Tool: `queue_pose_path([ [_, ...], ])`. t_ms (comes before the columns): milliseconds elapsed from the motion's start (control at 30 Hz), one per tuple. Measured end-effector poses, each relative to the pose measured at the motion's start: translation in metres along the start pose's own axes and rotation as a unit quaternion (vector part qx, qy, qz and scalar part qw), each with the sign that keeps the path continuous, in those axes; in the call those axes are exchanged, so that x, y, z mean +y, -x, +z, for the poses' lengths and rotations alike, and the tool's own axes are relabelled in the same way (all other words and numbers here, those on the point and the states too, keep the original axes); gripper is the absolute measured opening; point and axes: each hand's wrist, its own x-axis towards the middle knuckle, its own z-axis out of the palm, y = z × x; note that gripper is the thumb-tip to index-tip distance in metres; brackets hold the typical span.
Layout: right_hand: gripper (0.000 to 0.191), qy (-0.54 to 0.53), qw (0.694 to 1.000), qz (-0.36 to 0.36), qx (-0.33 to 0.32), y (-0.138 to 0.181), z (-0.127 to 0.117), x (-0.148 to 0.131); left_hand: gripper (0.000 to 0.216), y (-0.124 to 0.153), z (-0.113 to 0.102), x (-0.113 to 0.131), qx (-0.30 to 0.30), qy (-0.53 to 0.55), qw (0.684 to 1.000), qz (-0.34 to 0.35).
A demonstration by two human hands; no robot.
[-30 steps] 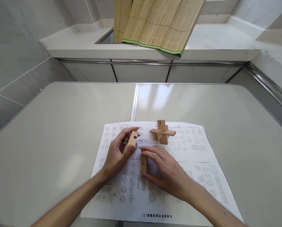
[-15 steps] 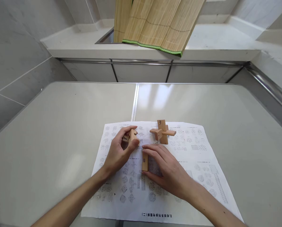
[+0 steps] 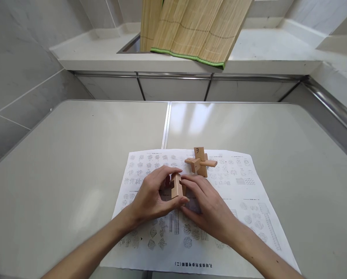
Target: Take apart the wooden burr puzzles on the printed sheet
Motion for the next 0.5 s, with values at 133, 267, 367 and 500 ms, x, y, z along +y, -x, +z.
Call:
queue_pose_path([
  [133,0.052,-0.002,1.000,0.009,-0.006,0.001,0.000,0.000,0.057,-0.002,-0.004,-0.003,0.019,0.001,1.000,-0.001],
  [267,0.055,-0.001,1.000,0.011,-0.012,0.002,0.000,0.000,0.066,-0.009,-0.022,-0.012,-0.033,0.020,0.999,0.024],
  [367,0.056,-0.001,1.000,0.014,-0.016,0.002,-0.001,-0.001,0.069,-0.014,-0.038,-0.019,-0.081,0.000,0.994,0.078],
  [500,0.057,0.001,1.000,0.010,-0.013,0.001,-0.001,-0.001,0.064,-0.017,-0.048,-0.023,-0.131,-0.021,0.987,0.090],
])
